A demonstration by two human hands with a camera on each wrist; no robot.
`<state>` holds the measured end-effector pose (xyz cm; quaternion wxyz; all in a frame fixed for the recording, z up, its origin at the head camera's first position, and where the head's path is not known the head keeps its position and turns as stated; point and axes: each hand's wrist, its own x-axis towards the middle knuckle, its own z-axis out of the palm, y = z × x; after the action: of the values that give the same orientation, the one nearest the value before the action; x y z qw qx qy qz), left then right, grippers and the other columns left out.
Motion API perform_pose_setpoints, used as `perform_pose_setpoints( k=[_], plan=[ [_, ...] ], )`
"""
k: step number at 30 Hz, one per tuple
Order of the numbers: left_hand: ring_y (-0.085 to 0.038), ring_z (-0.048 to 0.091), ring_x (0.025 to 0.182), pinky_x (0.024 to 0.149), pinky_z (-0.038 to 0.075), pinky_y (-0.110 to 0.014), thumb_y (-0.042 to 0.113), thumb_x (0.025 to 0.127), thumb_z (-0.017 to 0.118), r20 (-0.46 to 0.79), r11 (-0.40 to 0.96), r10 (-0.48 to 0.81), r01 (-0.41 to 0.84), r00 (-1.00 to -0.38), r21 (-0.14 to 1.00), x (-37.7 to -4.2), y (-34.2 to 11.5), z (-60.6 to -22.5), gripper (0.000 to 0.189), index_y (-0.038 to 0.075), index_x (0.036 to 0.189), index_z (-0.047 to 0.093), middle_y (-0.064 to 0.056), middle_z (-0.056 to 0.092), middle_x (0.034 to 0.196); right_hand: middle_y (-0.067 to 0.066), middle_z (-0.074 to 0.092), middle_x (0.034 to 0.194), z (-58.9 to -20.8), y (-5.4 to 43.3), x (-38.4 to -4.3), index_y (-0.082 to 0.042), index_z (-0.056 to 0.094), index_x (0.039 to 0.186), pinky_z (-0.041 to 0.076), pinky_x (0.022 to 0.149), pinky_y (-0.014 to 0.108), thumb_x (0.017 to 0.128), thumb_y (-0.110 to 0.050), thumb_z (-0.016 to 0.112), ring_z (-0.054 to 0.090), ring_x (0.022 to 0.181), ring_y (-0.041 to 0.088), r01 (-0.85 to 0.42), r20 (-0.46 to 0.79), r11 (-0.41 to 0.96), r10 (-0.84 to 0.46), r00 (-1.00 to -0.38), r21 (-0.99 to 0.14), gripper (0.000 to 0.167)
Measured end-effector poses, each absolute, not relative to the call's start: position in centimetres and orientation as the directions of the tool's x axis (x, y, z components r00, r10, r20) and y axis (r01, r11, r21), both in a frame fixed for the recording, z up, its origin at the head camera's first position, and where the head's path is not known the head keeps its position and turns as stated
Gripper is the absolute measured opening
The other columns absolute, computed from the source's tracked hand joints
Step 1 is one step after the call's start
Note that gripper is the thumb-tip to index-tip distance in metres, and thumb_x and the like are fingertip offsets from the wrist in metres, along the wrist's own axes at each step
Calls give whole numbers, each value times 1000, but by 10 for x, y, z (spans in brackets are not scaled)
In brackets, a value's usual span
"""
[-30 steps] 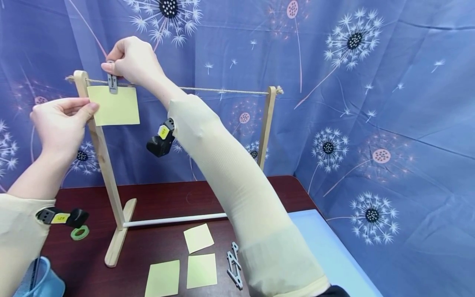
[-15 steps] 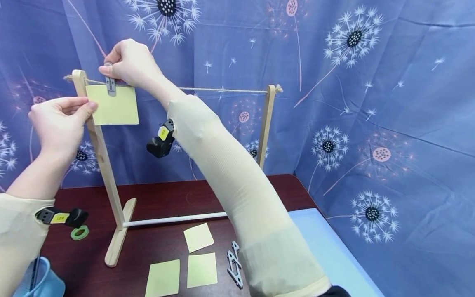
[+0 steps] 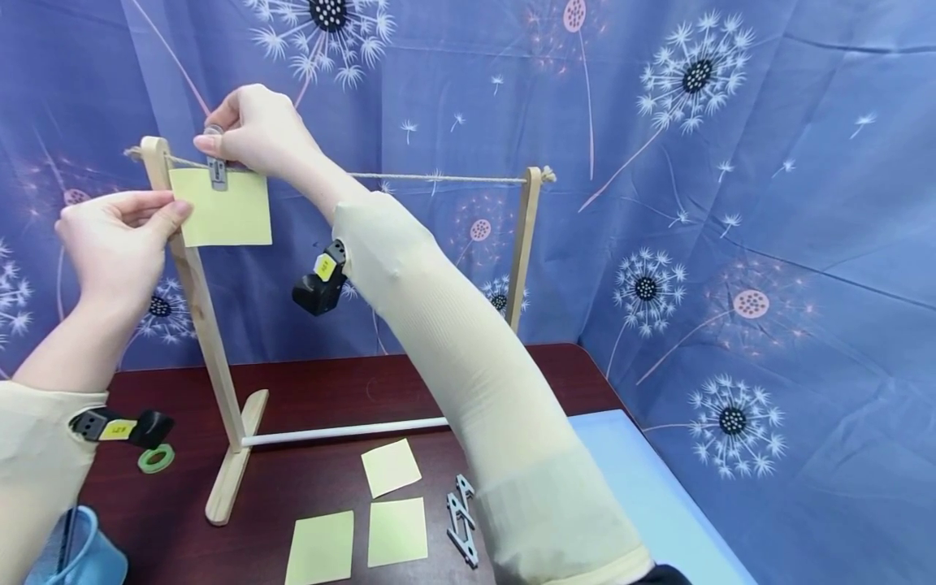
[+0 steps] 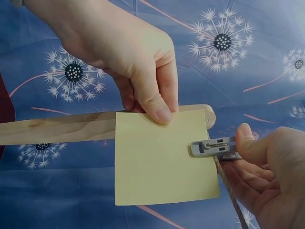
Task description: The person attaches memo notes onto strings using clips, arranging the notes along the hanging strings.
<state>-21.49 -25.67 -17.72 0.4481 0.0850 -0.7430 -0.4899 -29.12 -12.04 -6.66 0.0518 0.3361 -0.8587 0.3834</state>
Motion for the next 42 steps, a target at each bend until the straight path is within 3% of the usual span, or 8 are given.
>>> perform_pose_setpoints(
  k=[6,10,19,33,42],
  plan=[
    [21,55,62,59,42,-5,29,86,76,568,508,-569,289,-594,811,-214,-257,-178,35,4,110,74,33,64,71,2,74,103,-69,-120,-292,-9,68,118,51,72,15,89,-24,73,66,82,7,-613,340,476,-540,-770,-631,33],
    [22,55,63,60,42,-5,30,86,75,563,515,-578,271,-591,813,-213,-257,-178,34,6,111,74,18,73,87,1,73,105,-70,-121,-291,-10,67,120,51,72,15,89,-24,73,65,83,6,-626,347,469,-552,-758,-623,35],
    [20,56,62,60,42,-4,28,84,77,573,488,-574,317,-585,813,-213,-257,-177,35,4,109,74,39,56,62,2,73,104,-72,-117,-290,-8,66,122,51,73,14,89,-23,73,65,85,6,-639,367,405,-569,-736,-654,37],
    [19,58,64,63,45,-4,31,84,77,563,476,-563,319,-605,819,-212,-257,-177,37,4,110,74,38,58,64,3,72,109,-75,-114,-288,-9,64,127,50,75,12,87,-26,75,68,90,6,-630,367,392,-562,-741,-671,44],
    [21,57,63,62,45,-3,29,83,78,570,484,-554,322,-607,814,-211,-258,-176,38,3,110,74,37,57,63,-3,70,119,-75,-111,-287,-14,63,130,47,80,9,88,-31,74,64,104,1,-643,384,436,-545,-745,-630,47]
  ],
)
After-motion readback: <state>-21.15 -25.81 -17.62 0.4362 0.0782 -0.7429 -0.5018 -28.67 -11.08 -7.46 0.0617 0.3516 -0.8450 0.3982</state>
